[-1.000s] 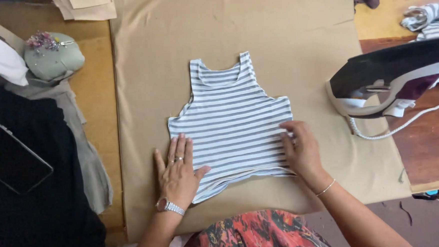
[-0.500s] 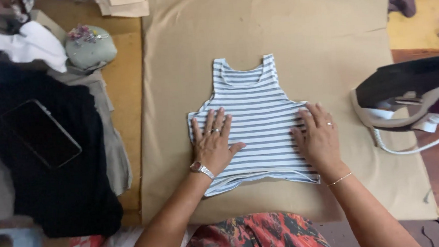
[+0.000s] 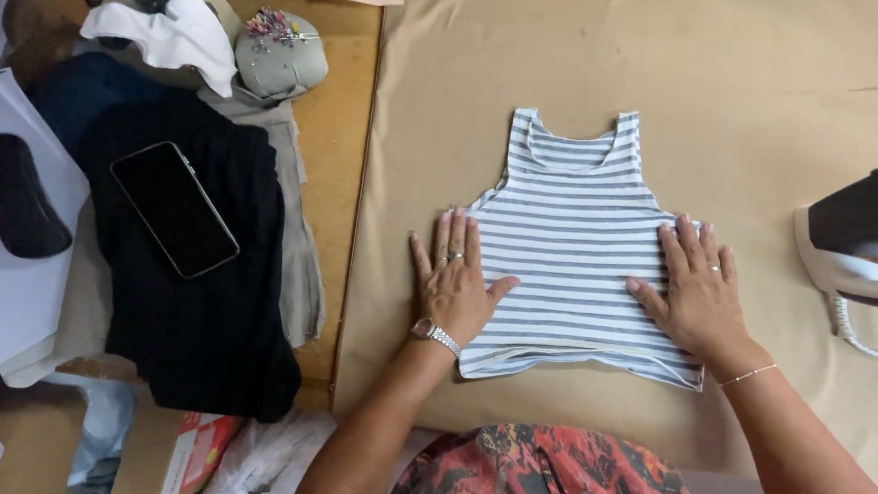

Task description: Ironing and smoothing a striped garment component on a work surface.

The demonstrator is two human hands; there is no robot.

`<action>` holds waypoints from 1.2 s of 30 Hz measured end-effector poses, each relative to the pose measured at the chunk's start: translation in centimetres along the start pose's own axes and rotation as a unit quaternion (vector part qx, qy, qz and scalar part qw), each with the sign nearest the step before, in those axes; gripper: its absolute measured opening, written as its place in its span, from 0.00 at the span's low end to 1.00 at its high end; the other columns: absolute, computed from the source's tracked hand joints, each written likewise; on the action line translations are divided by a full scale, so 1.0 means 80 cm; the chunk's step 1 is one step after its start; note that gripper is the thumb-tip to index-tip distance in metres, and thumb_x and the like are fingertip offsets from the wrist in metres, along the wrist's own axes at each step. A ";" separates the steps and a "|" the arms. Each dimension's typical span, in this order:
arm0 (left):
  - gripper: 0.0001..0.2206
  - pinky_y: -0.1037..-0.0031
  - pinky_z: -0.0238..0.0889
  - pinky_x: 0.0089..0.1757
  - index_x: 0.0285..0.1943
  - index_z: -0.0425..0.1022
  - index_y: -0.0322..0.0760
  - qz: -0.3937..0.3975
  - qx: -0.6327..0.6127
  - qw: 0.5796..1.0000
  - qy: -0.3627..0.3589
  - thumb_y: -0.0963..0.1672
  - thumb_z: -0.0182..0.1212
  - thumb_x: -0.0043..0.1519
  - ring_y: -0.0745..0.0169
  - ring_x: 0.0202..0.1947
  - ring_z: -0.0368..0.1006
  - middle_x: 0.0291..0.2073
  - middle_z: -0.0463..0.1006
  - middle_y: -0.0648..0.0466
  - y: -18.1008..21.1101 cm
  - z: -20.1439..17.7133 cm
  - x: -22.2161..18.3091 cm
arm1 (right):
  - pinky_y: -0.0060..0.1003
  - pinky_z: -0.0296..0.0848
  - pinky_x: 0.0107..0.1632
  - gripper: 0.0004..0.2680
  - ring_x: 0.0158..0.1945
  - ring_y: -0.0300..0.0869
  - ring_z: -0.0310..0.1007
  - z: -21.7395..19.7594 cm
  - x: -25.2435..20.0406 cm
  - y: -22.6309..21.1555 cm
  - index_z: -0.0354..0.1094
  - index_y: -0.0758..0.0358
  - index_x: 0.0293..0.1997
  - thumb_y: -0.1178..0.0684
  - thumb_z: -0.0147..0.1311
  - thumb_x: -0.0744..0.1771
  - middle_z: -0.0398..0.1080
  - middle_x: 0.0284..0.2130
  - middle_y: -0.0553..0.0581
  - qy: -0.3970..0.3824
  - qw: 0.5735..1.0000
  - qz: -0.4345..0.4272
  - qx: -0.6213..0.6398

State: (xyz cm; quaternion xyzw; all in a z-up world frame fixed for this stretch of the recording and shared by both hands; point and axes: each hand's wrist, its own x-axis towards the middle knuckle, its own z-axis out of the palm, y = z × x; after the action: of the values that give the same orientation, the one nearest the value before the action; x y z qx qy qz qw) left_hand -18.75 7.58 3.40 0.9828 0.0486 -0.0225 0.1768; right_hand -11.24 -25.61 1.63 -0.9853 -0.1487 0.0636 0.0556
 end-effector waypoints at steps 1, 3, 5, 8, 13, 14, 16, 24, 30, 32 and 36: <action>0.46 0.39 0.13 0.67 0.78 0.49 0.29 0.002 -0.001 1.000 0.000 0.65 0.43 0.62 0.41 0.79 0.31 0.79 0.43 0.38 -0.011 0.009 -0.002 | 0.59 0.37 0.76 0.36 0.81 0.55 0.34 -0.009 -0.006 -0.001 0.43 0.51 0.80 0.23 0.40 0.65 0.41 0.78 0.59 0.000 1.000 0.002 -0.001; 0.36 0.43 0.27 0.69 0.77 0.54 0.35 -0.015 0.033 0.991 0.127 0.58 0.49 0.66 0.46 0.78 0.41 0.77 0.52 0.44 -0.034 0.026 -0.004 | 0.60 0.57 0.71 0.23 0.73 0.69 0.54 -0.026 -0.015 -0.004 0.58 0.74 0.71 0.48 0.52 0.69 0.55 0.71 0.77 0.182 0.972 -0.102 0.109; 0.28 0.47 0.41 0.61 0.71 0.62 0.39 -0.042 0.010 0.988 0.150 0.54 0.51 0.66 0.46 0.69 0.53 0.70 0.62 0.48 -0.054 0.023 0.001 | 0.59 0.59 0.66 0.20 0.68 0.66 0.58 -0.040 -0.015 -0.002 0.60 0.73 0.69 0.51 0.49 0.70 0.60 0.65 0.76 0.159 0.976 -0.021 0.145; 0.16 0.52 0.56 0.49 0.59 0.73 0.45 -0.058 -0.007 0.978 0.200 0.50 0.55 0.65 0.46 0.55 0.67 0.55 0.73 0.51 -0.071 0.012 0.008 | 0.58 0.61 0.61 0.16 0.61 0.64 0.64 -0.041 -0.006 0.008 0.63 0.72 0.67 0.54 0.43 0.72 0.65 0.57 0.74 0.118 0.973 0.091 0.179; 0.14 0.51 0.57 0.49 0.49 0.78 0.46 -0.045 -0.028 0.979 0.194 0.53 0.61 0.63 0.43 0.48 0.69 0.47 0.75 0.48 -0.082 0.030 0.053 | 0.53 0.61 0.62 0.14 0.61 0.58 0.65 -0.013 0.041 0.046 0.72 0.63 0.59 0.53 0.42 0.71 0.71 0.51 0.70 0.086 0.973 0.134 0.165; 0.15 0.54 0.57 0.49 0.47 0.77 0.51 -0.057 -0.013 0.981 0.187 0.56 0.64 0.60 0.48 0.48 0.68 0.45 0.72 0.55 -0.088 0.040 0.060 | 0.51 0.68 0.58 0.13 0.57 0.55 0.71 0.011 0.051 0.071 0.72 0.52 0.60 0.47 0.50 0.69 0.71 0.50 0.61 0.071 0.978 0.140 0.141; 0.16 0.57 0.58 0.48 0.45 0.76 0.55 -0.056 -0.007 0.982 0.180 0.58 0.66 0.56 0.54 0.47 0.67 0.43 0.69 0.62 -0.093 0.056 0.069 | 0.49 0.75 0.53 0.14 0.52 0.52 0.77 0.021 0.059 0.092 0.72 0.40 0.61 0.42 0.57 0.68 0.72 0.49 0.51 0.062 0.979 0.157 0.111; 0.10 0.63 0.60 0.46 0.38 0.79 0.54 -0.037 -0.045 0.960 0.274 0.55 0.66 0.62 0.54 0.43 0.69 0.39 0.72 0.62 -0.092 0.045 0.058 | 0.32 0.73 0.32 0.12 0.36 0.40 0.74 -0.033 0.046 0.041 0.72 0.62 0.59 0.52 0.56 0.69 0.76 0.38 0.57 0.032 0.859 0.204 0.467; 0.08 0.64 0.60 0.46 0.39 0.78 0.52 -0.043 -0.055 0.956 0.284 0.53 0.65 0.65 0.55 0.43 0.70 0.39 0.72 0.62 -0.089 0.044 0.057 | 0.44 0.77 0.45 0.10 0.50 0.48 0.78 -0.012 0.068 0.058 0.76 0.50 0.54 0.45 0.59 0.69 0.79 0.42 0.54 0.072 0.935 0.230 0.261; 0.08 0.63 0.60 0.45 0.40 0.78 0.53 -0.046 -0.046 0.956 0.285 0.52 0.64 0.65 0.54 0.43 0.70 0.40 0.72 0.62 -0.090 0.048 0.059 | 0.47 0.76 0.47 0.11 0.49 0.51 0.78 -0.016 0.061 0.041 0.74 0.52 0.56 0.48 0.60 0.68 0.77 0.42 0.57 0.101 0.951 0.198 0.216; 0.07 0.61 0.61 0.47 0.50 0.77 0.49 -0.027 -0.101 0.946 0.308 0.49 0.63 0.67 0.51 0.47 0.72 0.47 0.73 0.56 -0.081 0.027 0.053 | 0.40 0.78 0.47 0.08 0.47 0.47 0.76 -0.009 0.039 0.016 0.71 0.54 0.56 0.55 0.56 0.71 0.67 0.46 0.52 0.247 0.963 0.078 0.080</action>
State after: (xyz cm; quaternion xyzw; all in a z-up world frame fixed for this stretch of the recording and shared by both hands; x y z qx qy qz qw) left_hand -15.24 13.25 -1.12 0.9172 0.1292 0.2814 0.2508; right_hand -7.85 -25.97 1.80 -0.9713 -0.0473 -0.1655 0.1644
